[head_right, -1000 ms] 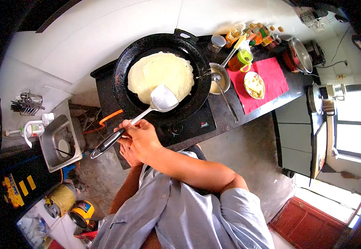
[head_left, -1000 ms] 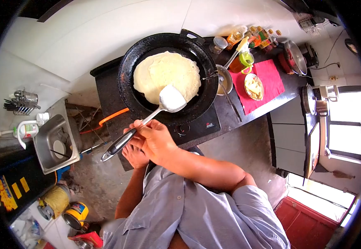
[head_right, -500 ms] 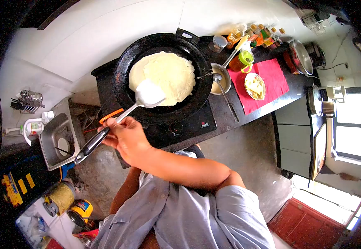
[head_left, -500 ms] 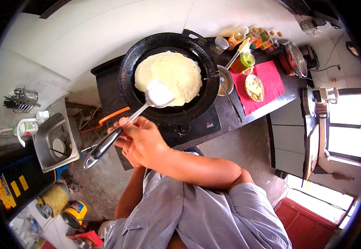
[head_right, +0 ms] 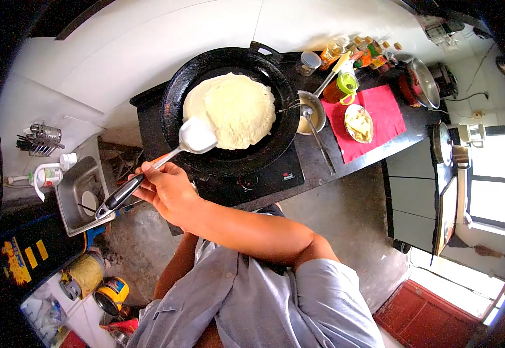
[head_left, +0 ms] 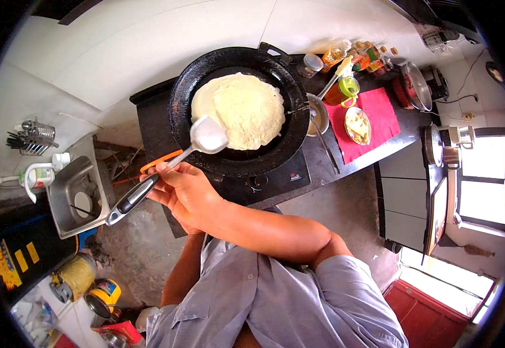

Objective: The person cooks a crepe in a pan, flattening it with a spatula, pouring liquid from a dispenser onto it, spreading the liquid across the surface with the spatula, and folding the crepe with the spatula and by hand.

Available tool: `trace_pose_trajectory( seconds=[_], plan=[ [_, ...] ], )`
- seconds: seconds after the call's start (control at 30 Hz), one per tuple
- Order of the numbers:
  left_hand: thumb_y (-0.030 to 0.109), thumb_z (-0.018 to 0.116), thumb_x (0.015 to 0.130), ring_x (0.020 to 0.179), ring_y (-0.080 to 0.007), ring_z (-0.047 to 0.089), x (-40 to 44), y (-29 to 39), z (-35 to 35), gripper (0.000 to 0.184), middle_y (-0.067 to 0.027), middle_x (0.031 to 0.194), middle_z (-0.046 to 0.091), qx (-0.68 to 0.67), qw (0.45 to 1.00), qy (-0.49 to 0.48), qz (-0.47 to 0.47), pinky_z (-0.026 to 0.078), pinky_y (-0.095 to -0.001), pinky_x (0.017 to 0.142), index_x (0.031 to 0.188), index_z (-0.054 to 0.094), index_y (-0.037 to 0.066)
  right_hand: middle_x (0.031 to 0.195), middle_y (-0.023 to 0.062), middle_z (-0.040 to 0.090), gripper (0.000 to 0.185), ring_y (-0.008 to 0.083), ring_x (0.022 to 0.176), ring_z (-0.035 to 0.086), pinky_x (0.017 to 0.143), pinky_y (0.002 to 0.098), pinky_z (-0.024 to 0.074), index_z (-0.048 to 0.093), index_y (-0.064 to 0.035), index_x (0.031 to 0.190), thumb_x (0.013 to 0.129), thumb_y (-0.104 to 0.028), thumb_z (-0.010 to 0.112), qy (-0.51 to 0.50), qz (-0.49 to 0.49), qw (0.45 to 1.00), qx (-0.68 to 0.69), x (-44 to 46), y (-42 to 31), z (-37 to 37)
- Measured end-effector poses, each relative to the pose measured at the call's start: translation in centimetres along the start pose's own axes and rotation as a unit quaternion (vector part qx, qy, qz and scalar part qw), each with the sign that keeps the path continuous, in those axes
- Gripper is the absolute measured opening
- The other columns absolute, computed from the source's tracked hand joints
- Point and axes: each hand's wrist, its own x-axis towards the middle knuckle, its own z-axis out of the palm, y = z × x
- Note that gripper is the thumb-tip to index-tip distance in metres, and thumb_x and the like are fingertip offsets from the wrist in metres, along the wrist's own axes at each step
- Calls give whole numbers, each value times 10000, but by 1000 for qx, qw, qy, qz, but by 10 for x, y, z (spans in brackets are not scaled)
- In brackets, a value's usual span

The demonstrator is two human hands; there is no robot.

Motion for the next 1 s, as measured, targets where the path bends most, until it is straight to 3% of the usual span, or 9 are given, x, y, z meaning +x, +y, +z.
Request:
trace_pose_trajectory(
  seconds=[0.1, 0.2, 0.3, 0.33, 0.37, 0.5, 0.63, 0.9, 1.0],
  plan=[
    [487, 674, 868, 1329, -433, 486, -2, -3, -1, 687, -171, 1375, 575, 5, 1000, -16, 8, 384, -565, 1068, 1437, 548, 124, 989, 95, 671, 140, 249, 996, 718, 832, 412, 642, 604, -17, 1057, 1052, -154, 632, -23, 0, 999, -31, -6, -6, 8],
    [483, 678, 864, 1331, -428, 486, -5, -8, -4, 690, -164, 1375, 576, 0, 1000, -21, 17, 382, -562, 1071, 1438, 545, 123, 983, 148, 702, 122, 261, 901, 717, 747, 361, 616, 638, 11, 1097, 1021, -84, 649, -20, -10, 996, -82, -33, -39, 15],
    [393, 702, 852, 1250, -374, 533, -6, -9, 5, 533, -126, 1280, 598, -51, 999, 13, -3, 389, -534, 1059, 1332, 637, 170, 871, 111, 669, 149, 226, 737, 675, 615, 350, 561, 633, 5, 1082, 1024, -132, 638, 37, -61, 980, -183, -42, -85, -3],
    [379, 703, 856, 1240, -371, 538, 5, 5, -21, 494, -125, 1275, 599, -45, 995, 71, 44, 392, -526, 1049, 1303, 658, 171, 833, 94, 653, 176, 201, 676, 652, 578, 341, 547, 630, 5, 1074, 1035, -167, 628, 45, -64, 972, -220, -43, -105, -9],
    [356, 700, 862, 1232, -363, 541, 7, 9, -25, 427, -117, 1261, 608, -57, 995, 71, 32, 395, -519, 1033, 1245, 689, 167, 813, 81, 645, 181, 195, 651, 642, 568, 349, 544, 629, 3, 1056, 1037, -177, 616, 59, -72, 955, -283, -43, -123, -15],
    [355, 703, 865, 1232, -355, 542, 7, 10, -26, 423, -104, 1251, 614, -69, 994, 78, 27, 395, -519, 1033, 1247, 690, 175, 786, 53, 623, 226, 161, 603, 614, 521, 309, 516, 620, 5, 1064, 1053, -220, 597, 91, -94, 912, -389, -21, -159, -41],
    [352, 706, 863, 1231, -352, 544, 7, 11, -27, 428, -97, 1251, 615, -69, 994, 78, 26, 396, -519, 1032, 1251, 685, 175, 801, 72, 639, 196, 180, 627, 630, 551, 340, 537, 602, -8, 1047, 1049, -204, 592, 118, -73, 925, -354, -6, -160, -55],
    [350, 710, 856, 1232, -356, 547, 8, 10, -26, 414, -95, 1256, 613, -62, 995, 73, 26, 391, -519, 1041, 1226, 675, 167, 744, 64, 644, 184, 172, 566, 620, 484, 323, 517, 619, -15, 995, 1034, -194, 637, 100, -17, 922, -373, -35, -137, -70],
    [327, 707, 883, 1265, -371, 525, 7, 11, -26, 447, -108, 1299, 606, -69, 996, 55, 24, 376, -532, 1059, 1299, 649, 175, 735, 58, 633, 185, 170, 532, 608, 463, 329, 506, 614, -20, 987, 1037, -197, 635, 94, 13, 912, -400, -54, -137, -72]
  ],
)
